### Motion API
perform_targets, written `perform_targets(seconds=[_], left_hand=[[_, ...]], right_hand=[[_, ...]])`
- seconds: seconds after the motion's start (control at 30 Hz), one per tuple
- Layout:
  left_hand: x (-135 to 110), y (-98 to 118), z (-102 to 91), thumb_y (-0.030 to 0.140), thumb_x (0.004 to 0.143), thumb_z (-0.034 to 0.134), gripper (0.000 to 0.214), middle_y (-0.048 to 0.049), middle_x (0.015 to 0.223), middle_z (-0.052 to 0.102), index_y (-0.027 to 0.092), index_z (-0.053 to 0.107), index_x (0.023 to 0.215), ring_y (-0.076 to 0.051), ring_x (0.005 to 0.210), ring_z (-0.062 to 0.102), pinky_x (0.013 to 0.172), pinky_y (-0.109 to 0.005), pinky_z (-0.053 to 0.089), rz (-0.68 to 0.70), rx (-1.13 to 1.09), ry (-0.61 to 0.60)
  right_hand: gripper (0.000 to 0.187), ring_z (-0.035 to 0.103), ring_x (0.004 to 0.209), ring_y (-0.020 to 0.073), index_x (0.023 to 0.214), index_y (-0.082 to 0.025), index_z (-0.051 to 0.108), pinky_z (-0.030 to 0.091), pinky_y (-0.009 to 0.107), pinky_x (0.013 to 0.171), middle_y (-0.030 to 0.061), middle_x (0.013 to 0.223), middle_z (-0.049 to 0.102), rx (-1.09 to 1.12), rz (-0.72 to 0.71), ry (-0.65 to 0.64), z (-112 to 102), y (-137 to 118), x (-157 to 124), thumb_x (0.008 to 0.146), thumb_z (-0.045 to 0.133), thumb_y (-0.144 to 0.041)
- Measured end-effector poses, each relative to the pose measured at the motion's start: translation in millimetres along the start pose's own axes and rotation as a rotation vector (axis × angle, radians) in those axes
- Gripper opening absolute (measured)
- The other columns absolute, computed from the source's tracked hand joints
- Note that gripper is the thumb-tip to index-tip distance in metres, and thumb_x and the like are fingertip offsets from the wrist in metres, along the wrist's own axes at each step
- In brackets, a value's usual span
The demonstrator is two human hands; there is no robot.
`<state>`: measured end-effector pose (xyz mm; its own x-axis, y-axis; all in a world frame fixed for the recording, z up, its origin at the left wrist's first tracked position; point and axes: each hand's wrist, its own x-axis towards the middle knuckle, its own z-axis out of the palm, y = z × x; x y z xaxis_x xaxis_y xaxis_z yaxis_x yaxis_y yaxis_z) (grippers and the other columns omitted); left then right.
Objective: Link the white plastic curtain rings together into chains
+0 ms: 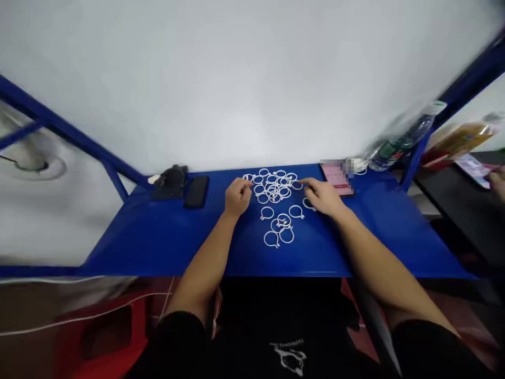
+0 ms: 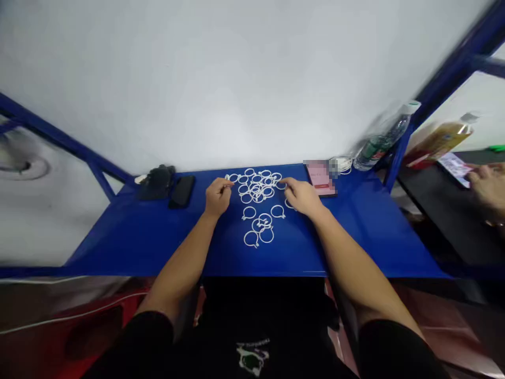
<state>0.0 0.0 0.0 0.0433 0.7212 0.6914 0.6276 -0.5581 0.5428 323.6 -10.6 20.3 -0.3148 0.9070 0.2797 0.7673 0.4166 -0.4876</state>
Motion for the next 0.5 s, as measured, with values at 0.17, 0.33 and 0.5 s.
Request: perform_targets(seconds=[0.17, 0.33, 0.5], left_hand=[[2, 1, -1.5, 0.010, 0.081, 0.048, 0.024, -0.0025, 0.081, 0.071, 0.020, 0.070, 0.078, -0.017, 0.077, 0.066, 0.075, -0.029, 0.052, -0.040, -0.008, -0.035], [3, 2, -1.4, 0.007, 0.080, 0.046, 0.027, -0.0018, 0.074, 0.069, 0.021, 0.065, 0.068, -0.016, 0.072, 0.065, 0.073, -0.029, 0.052, -0.043, -0.037, -0.022], [-1, 2, -0.4, 0.011, 0.086, 0.049, 0.026, -0.0016, 0.081, 0.074, 0.020, 0.073, 0.089, -0.015, 0.073, 0.067, 0.074, -0.027, 0.054, -0.118, -0.050, -0.070]], right_hand=[[0.041, 0.072, 0.115, 0.0293, 0.133, -0.017, 0.069, 0.057, 0.044, 0.101, 0.0127, 0.127, 0.076, 0.014, -0.033, 0.030, 6, 13, 7, 0.098, 0.048, -0.020], [0.040, 0.069, 0.124, 0.0300, 0.138, -0.020, 0.067, 0.055, 0.047, 0.107, 0.0125, 0.140, 0.070, -0.025, -0.063, -0.159, 10, 12, 7, 0.101, 0.052, -0.025], [0.042, 0.074, 0.101, 0.0285, 0.137, -0.020, 0.068, 0.058, 0.040, 0.089, 0.0112, 0.114, 0.079, -0.087, 0.067, -0.193, 7, 7, 8, 0.098, 0.063, -0.034]])
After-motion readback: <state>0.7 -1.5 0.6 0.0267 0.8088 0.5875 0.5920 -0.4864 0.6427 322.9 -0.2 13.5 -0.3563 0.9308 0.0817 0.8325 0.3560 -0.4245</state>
